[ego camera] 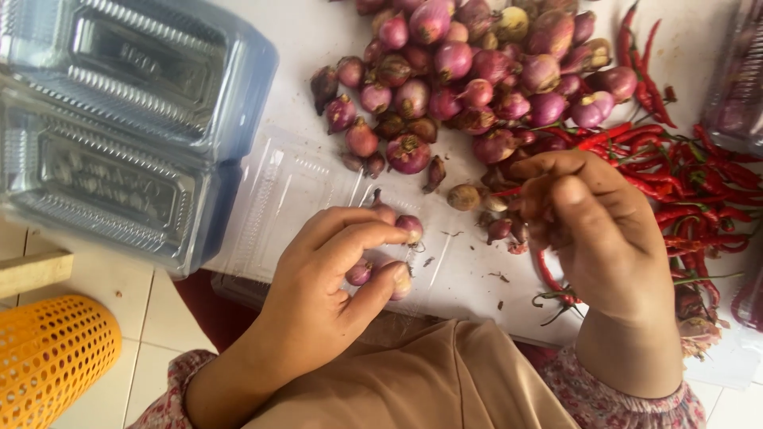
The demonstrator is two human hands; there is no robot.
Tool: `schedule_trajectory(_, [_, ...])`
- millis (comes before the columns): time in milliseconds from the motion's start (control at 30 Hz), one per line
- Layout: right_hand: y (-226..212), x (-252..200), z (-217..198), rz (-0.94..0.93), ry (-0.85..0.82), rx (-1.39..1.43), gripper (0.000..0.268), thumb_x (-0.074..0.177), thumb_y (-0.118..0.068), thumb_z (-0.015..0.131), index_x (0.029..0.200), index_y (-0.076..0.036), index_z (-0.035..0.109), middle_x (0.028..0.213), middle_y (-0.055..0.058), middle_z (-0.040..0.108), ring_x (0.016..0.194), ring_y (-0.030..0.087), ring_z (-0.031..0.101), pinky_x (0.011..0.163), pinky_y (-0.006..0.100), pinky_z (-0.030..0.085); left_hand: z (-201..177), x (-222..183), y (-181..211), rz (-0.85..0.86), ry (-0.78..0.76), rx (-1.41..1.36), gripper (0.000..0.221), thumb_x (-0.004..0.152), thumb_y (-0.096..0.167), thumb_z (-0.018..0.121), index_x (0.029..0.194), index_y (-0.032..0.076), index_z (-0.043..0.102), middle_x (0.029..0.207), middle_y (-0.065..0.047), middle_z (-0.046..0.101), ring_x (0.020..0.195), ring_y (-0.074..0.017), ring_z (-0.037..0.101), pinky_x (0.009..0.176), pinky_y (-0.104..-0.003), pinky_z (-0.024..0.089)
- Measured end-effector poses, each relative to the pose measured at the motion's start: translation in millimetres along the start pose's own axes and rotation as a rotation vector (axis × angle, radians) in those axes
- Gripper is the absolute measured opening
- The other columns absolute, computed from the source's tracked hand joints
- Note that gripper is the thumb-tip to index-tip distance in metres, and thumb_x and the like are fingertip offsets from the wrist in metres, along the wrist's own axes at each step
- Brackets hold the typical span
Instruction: The person cleans red onions by removing dry outer skins by hand and places the cleaned onions into plastic containers along with red chilies.
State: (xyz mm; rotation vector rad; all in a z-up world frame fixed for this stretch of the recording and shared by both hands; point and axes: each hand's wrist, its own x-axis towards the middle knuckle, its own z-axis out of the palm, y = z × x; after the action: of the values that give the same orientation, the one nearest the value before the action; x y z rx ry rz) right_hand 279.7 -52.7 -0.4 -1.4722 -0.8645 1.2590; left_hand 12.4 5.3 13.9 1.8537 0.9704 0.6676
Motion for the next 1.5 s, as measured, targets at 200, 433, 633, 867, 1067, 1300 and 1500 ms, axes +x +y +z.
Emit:
schedule_trajectory(200, [5.9,-8.5,-23.0,0.047,-0.030,0.384,0.036,0.105,-0.031,0.059,0.128,-0.003,0.061,0.102,0.021,0.071,0.077,0.029,0.072,0.059,0.029,0.059,2.4,1.8,2.3,0.004,0.000,0.064,0.024,0.088,0.013,0.074,0.111,0.008,0.072,0.114,-0.010,0.068,0.107,-0.0190,0.069,0.074,-0.023,0.064])
schedule_trajectory(433, [-5.8,-35.9,-42.6,0.034,0.008,0.158,0.034,0.091,0.004,0.054,0.125,0.005,0.058,0.110,0.016,0.070,0.081,0.018,0.067,0.069,0.025,0.056,10.3,3.9,6.0,0.120,-0.031,0.173,0.025,0.088,0.014,0.075,0.110,0.002,0.071,0.111,-0.013,0.070,0.105,-0.0254,0.070,0.098,-0.035,0.054])
schedule_trajectory(633, [-29.5,-67.5,-62.2,0.082,0.085,-0.487,0.021,0.092,-0.008,0.068,0.113,-0.009,0.070,0.100,0.001,0.079,0.079,0.007,0.072,0.067,0.021,0.061,26.2,3.6,17.4,0.014,0.007,0.230,0.026,0.085,0.007,0.077,0.110,0.001,0.074,0.114,-0.014,0.070,0.104,-0.0206,0.070,0.095,-0.030,0.055])
schedule_trajectory(867, [-35.6,-125.7,-103.9,0.149,0.448,-0.888,0.019,0.090,-0.002,0.072,0.108,-0.003,0.078,0.097,0.007,0.079,0.078,0.015,0.073,0.071,0.029,0.062,34.6,6.1,18.8,0.053,-0.034,0.267,0.028,0.084,0.009,0.078,0.111,0.003,0.073,0.116,-0.012,0.072,0.112,-0.0229,0.069,0.109,-0.035,0.051])
schedule_trajectory(1067, [-8.9,-149.1,-130.4,0.290,0.453,-1.144,0.026,0.094,-0.010,0.065,0.116,-0.013,0.081,0.112,0.007,0.078,0.085,0.027,0.070,0.075,0.041,0.054,38.9,5.4,20.4,0.019,-0.055,0.292,0.028,0.084,0.013,0.079,0.110,0.007,0.074,0.117,-0.011,0.071,0.106,-0.0183,0.068,0.084,-0.027,0.052])
schedule_trajectory(1300, [14.3,-149.0,-142.3,0.091,0.367,-1.210,0.030,0.090,0.008,0.057,0.110,-0.001,0.078,0.114,0.015,0.072,0.097,0.033,0.069,0.087,0.046,0.055,38.3,5.6,21.4,0.015,-0.052,0.284,0.029,0.083,0.010,0.080,0.112,0.006,0.073,0.118,-0.011,0.073,0.105,-0.0170,0.069,0.074,-0.025,0.053])
schedule_trajectory(1500, [7.2,-147.7,-136.6,0.207,0.423,-1.293,0.027,0.092,-0.001,0.062,0.109,-0.011,0.081,0.110,0.008,0.079,0.097,0.030,0.071,0.085,0.045,0.055,36.8,7.6,19.8,0.076,-0.054,0.292,0.028,0.085,0.009,0.078,0.112,0.004,0.072,0.118,-0.012,0.073,0.111,-0.0227,0.069,0.107,-0.035,0.052])
